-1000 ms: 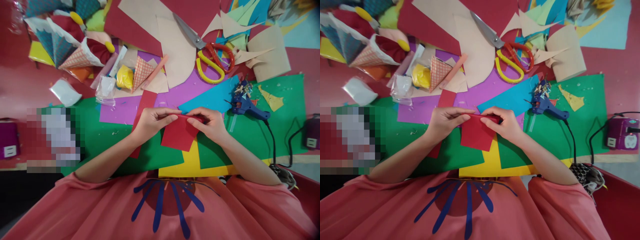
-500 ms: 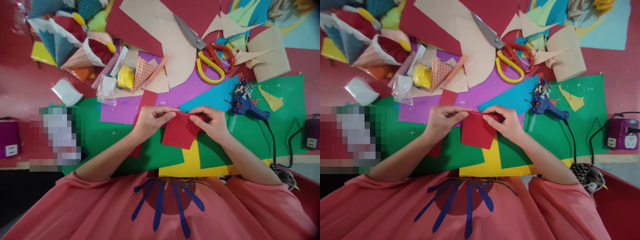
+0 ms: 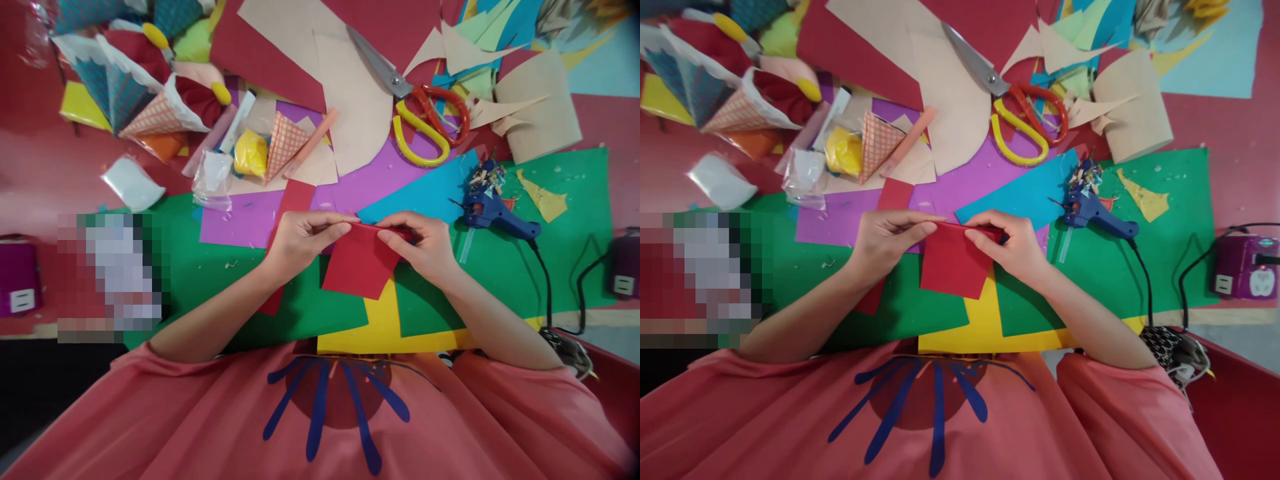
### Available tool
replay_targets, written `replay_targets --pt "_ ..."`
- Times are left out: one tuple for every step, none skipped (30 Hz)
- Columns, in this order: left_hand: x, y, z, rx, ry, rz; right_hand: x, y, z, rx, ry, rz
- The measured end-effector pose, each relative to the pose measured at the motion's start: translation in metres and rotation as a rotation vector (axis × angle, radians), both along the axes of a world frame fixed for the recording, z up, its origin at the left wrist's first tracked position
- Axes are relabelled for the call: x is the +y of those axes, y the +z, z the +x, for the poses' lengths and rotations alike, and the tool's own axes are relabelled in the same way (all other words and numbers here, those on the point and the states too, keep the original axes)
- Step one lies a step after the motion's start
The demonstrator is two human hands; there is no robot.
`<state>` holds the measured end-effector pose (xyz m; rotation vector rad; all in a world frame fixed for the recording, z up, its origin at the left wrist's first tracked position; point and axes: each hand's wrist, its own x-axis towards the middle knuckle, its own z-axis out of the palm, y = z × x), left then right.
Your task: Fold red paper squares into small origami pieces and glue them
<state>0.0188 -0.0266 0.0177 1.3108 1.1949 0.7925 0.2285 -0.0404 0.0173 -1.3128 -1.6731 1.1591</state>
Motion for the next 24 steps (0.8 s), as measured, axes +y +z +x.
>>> replay_targets --pt "0.0001 0.0005 -0.0002 0.007 -0.002 0.001 0.0 0.0 0.0 0.001 0.0 0.003" --pt "0.0002 0.0011 -0.0004 0.011 -0.005 0.003 -0.0001 -0.0001 -0.0001 0.003 0.0 0.008" --pt "0.0003 0.0016 -0.0006 0.011 -0.008 0.004 0.0 0.0 -0.0002 0.005 0.0 0.014" --pt "0.0004 0.0021 -0.0006 0.007 -0.008 0.001 0.0 0.0001 -0.0004 0.005 0.001 0.019" --pt "0.0004 0.0023 -0.0005 -0.001 -0.005 -0.007 0.0 0.0002 -0.0006 0.003 0.002 0.023" --pt "0.0004 0.0024 -0.0003 -0.012 -0.003 -0.02 0.0 0.0005 -0.0008 -0.003 0.004 0.024" --pt "0.0003 0.0023 0.0001 -0.024 -0.004 -0.037 0.0 0.0008 -0.001 -0.013 0.008 0.023" --pt "0.0002 0.0021 0.0006 -0.032 -0.012 -0.054 0.0 0.0011 -0.0013 -0.023 0.014 0.021" --pt "0.0002 0.0018 0.0012 -0.036 -0.025 -0.068 -0.0001 0.0013 -0.0015 -0.032 0.022 0.019" --pt "0.0002 0.0014 0.0017 -0.033 -0.041 -0.075 -0.0001 0.0014 -0.0017 -0.039 0.031 0.018" --pt "0.0002 0.001 0.0022 -0.023 -0.058 -0.074 -0.0002 0.0013 -0.0019 -0.042 0.039 0.017" --pt "0.0003 0.0006 0.0027 -0.009 -0.069 -0.067 -0.0002 0.0011 -0.002 -0.044 0.046 0.017" --pt "0.0004 0.0002 0.003 0.006 -0.075 -0.055 -0.0003 0.0008 -0.0021 -0.044 0.05 0.019" --pt "0.0005 -0.0001 0.0032 0.018 -0.076 -0.043 -0.0003 0.0005 -0.0021 -0.042 0.054 0.022" --pt "0.0006 -0.0004 0.0033 0.025 -0.075 -0.032 -0.0003 0.0001 -0.0021 -0.039 0.056 0.026" --pt "0.0007 -0.0006 0.0034 0.029 -0.075 -0.024 -0.0003 -0.0003 -0.0022 -0.036 0.058 0.03" --pt "0.0007 -0.0007 0.0034 0.032 -0.075 -0.018 -0.0002 -0.0005 -0.0022 -0.033 0.059 0.033" --pt "0.0007 -0.0009 0.0033 0.037 -0.076 -0.013 -0.0001 -0.0007 -0.0023 -0.033 0.06 0.034" --pt "0.0007 -0.001 0.0032 0.042 -0.077 -0.009 0.0 -0.0007 -0.0023 -0.033 0.061 0.033" --pt "0.0005 -0.0011 0.0031 0.047 -0.078 -0.006 0.0001 -0.0005 -0.0024 -0.036 0.061 0.03" --pt "0.0004 -0.0012 0.003 0.052 -0.08 -0.004 0.0002 -0.0003 -0.0025 -0.038 0.06 0.025" --pt "0.0002 -0.0012 0.003 0.056 -0.081 -0.002 0.0003 0.0 -0.0025 -0.039 0.059 0.02" --pt "0.0 -0.0012 0.0029 0.061 -0.08 -0.001 0.0004 0.0004 -0.0026 -0.039 0.057 0.016" --pt "-0.0003 -0.001 0.0029 0.068 -0.079 0.003 0.0005 0.0008 -0.0026 -0.038 0.056 0.012"
